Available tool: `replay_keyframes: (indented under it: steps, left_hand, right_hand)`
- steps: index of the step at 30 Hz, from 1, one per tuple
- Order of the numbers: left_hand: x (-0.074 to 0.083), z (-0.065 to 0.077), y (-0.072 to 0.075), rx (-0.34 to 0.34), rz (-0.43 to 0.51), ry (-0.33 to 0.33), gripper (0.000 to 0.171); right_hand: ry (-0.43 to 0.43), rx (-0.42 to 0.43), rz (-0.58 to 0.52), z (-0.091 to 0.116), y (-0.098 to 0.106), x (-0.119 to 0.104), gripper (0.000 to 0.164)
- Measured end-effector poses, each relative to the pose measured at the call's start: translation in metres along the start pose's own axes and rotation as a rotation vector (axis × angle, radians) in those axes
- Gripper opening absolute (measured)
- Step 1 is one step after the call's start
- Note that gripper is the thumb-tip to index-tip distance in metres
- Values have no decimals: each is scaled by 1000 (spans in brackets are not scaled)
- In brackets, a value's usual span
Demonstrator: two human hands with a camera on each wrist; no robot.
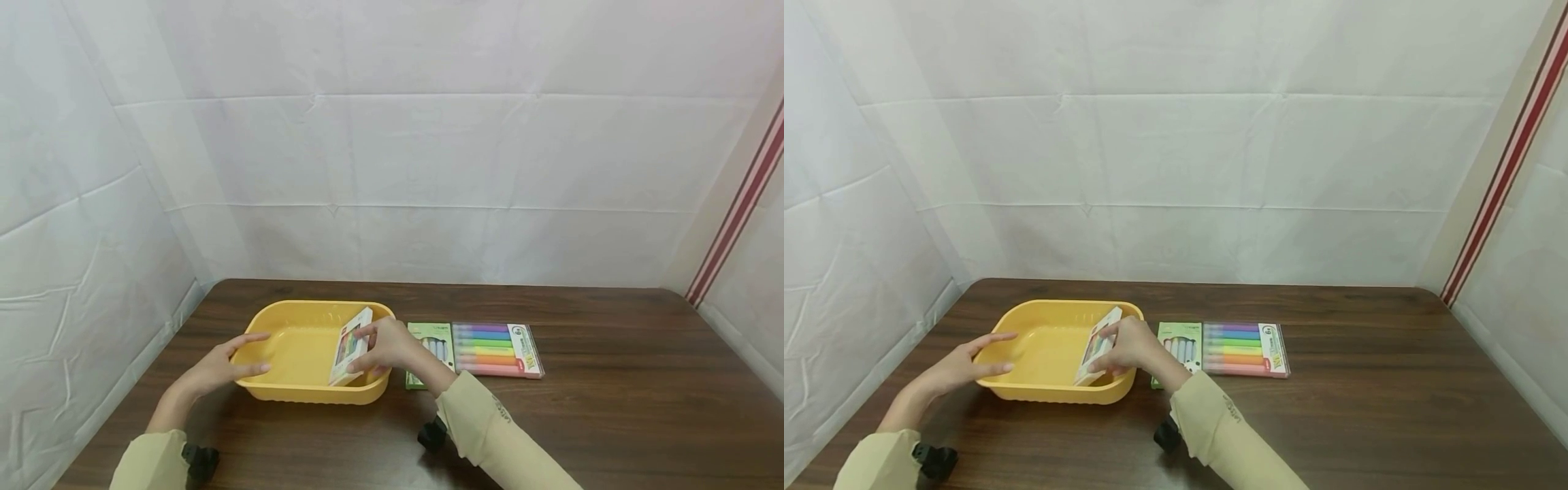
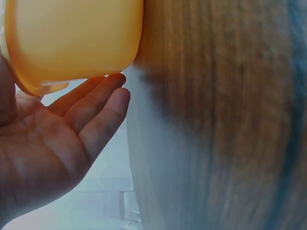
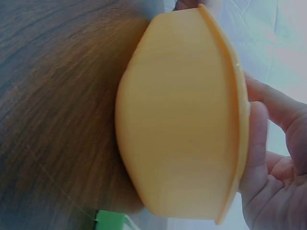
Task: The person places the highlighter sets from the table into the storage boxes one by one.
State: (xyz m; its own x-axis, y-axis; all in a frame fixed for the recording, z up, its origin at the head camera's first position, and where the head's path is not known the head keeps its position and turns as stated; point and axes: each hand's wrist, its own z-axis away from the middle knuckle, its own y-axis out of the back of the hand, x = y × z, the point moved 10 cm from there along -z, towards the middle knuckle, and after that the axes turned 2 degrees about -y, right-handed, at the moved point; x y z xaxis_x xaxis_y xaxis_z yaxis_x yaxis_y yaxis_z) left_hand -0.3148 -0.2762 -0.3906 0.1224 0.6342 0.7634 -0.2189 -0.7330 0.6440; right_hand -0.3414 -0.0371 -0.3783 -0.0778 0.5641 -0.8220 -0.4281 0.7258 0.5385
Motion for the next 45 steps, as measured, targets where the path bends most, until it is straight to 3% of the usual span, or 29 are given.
replay_keyframes:
  steps: [8, 14, 28, 45]
  left_hand:
    - [0, 0, 0, 1, 14, -6, 66]
    - [1, 0, 0, 4, 31, -10, 66]
    - [2, 1, -1, 0, 42, 0, 67]
    - [0, 0, -2, -7, 22, 10, 67]
  right_hand:
    - [6, 48, 76, 10, 10, -4, 55]
    - [63, 42, 113, 18, 12, -12, 48]
    - [102, -35, -107, 19, 14, -1, 48]
    - [96, -73, -243, 24, 21, 7, 47]
